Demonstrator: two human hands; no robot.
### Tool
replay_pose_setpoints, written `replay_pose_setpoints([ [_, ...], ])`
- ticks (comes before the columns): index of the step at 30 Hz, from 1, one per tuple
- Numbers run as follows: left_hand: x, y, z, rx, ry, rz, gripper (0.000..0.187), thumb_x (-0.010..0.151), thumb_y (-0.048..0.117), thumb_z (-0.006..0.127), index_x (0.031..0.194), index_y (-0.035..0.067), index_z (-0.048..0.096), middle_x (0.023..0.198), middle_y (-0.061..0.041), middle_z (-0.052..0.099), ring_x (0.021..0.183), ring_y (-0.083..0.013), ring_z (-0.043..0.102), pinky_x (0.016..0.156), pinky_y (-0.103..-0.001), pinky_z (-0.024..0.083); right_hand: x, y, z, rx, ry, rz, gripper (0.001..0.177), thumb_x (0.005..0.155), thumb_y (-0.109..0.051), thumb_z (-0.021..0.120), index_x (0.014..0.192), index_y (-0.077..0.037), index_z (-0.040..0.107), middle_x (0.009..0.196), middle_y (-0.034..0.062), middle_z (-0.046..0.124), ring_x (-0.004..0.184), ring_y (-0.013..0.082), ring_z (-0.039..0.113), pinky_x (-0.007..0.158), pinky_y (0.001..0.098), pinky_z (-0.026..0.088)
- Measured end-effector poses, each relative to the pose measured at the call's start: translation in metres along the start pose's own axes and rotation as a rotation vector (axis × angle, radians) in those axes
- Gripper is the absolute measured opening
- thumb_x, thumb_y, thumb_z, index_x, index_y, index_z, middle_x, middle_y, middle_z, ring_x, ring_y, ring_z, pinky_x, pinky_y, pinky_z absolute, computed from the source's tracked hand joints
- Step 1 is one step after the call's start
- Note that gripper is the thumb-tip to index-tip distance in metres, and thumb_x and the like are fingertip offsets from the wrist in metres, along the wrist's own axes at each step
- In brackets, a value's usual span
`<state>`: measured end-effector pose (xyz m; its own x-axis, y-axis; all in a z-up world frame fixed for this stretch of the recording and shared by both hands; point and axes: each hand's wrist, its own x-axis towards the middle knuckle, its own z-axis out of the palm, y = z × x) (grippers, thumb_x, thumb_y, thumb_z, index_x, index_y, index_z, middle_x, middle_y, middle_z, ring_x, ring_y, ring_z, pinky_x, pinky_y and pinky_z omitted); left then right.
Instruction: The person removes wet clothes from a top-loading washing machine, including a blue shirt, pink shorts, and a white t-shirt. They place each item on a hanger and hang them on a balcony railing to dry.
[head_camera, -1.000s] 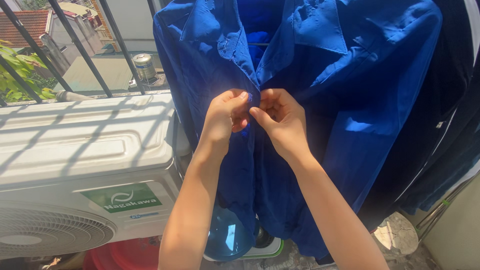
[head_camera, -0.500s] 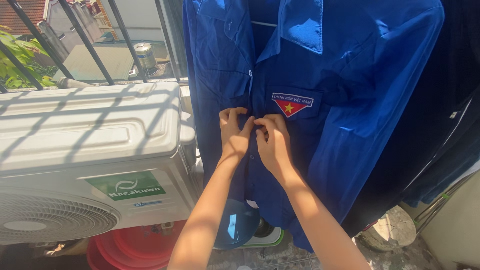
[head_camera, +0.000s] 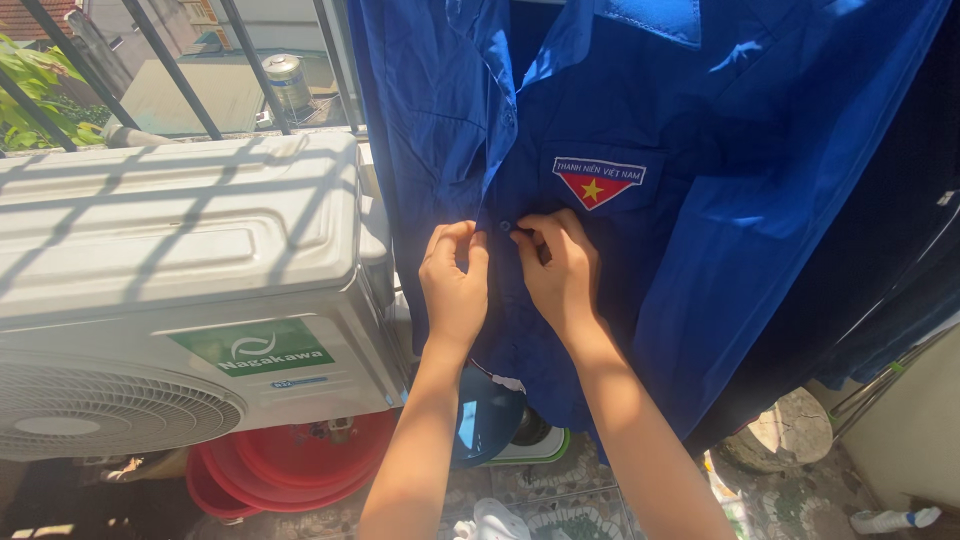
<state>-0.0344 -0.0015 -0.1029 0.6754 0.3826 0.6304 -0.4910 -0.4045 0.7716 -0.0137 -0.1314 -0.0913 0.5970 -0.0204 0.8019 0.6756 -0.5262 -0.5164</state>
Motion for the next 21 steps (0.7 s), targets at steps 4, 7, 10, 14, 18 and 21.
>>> replay_pose_setpoints([
  [4,0.003,0.002,0.000,0.009,0.003,0.007,0.018,0.096,0.010,0.066,0.107,-0.004,0.067,0.103,-0.013,0.072,0.096,-0.0250,0.072,0.087,-0.034,0.055,0.001,-0.004,0.008,-0.017,0.020,-0.072,0.016,0.086,-0.005,0.080,0.100,-0.006,0.074,0.086,0.0070,0.065,0.067,0.0182,0.068,0.057,0.0296,0.052],
  [7,0.005,0.006,-0.007,0.016,-0.049,-0.055,0.018,0.093,0.013,0.069,0.102,-0.002,0.070,0.097,-0.013,0.076,0.092,-0.0235,0.075,0.084,-0.034,0.056,0.006,-0.007,0.016,-0.058,0.019,-0.077,0.013,0.085,-0.005,0.078,0.097,-0.004,0.073,0.084,0.0076,0.064,0.066,0.0210,0.067,0.057,0.0323,0.052],
  [10,0.007,0.010,-0.014,0.012,-0.076,-0.033,0.017,0.090,0.012,0.071,0.102,-0.001,0.071,0.096,-0.013,0.076,0.091,-0.0233,0.075,0.084,-0.034,0.056,0.006,-0.010,0.020,-0.095,-0.010,-0.060,0.009,0.085,-0.001,0.074,0.094,-0.003,0.070,0.086,0.0082,0.065,0.071,0.0228,0.068,0.063,0.0334,0.053],
  [14,0.011,0.016,-0.024,0.001,-0.112,-0.047,0.016,0.087,0.008,0.071,0.101,0.000,0.072,0.096,-0.011,0.076,0.092,-0.0224,0.075,0.086,-0.033,0.056,0.006,-0.015,0.012,0.073,-0.136,0.156,0.008,0.088,0.000,0.071,0.094,-0.001,0.067,0.090,0.0096,0.065,0.076,0.0198,0.066,0.069,0.0301,0.052],
  [18,0.010,0.020,-0.027,0.057,-0.102,-0.025,0.013,0.086,0.005,0.070,0.098,-0.001,0.071,0.095,-0.011,0.074,0.092,-0.0236,0.073,0.085,-0.034,0.055,0.002,-0.019,-0.002,0.452,-0.216,0.507,0.006,0.093,-0.002,0.066,0.099,-0.002,0.065,0.092,0.0059,0.069,0.083,0.0124,0.068,0.078,0.0248,0.055],
  [21,0.007,0.025,-0.023,0.075,-0.148,-0.008,0.013,0.088,0.005,0.070,0.098,-0.002,0.069,0.095,-0.012,0.072,0.091,-0.0245,0.071,0.083,-0.035,0.054,0.000,-0.022,-0.006,0.467,-0.187,0.460,0.008,0.092,-0.002,0.070,0.099,0.000,0.067,0.093,0.0086,0.071,0.086,0.0131,0.068,0.080,0.0263,0.055],
])
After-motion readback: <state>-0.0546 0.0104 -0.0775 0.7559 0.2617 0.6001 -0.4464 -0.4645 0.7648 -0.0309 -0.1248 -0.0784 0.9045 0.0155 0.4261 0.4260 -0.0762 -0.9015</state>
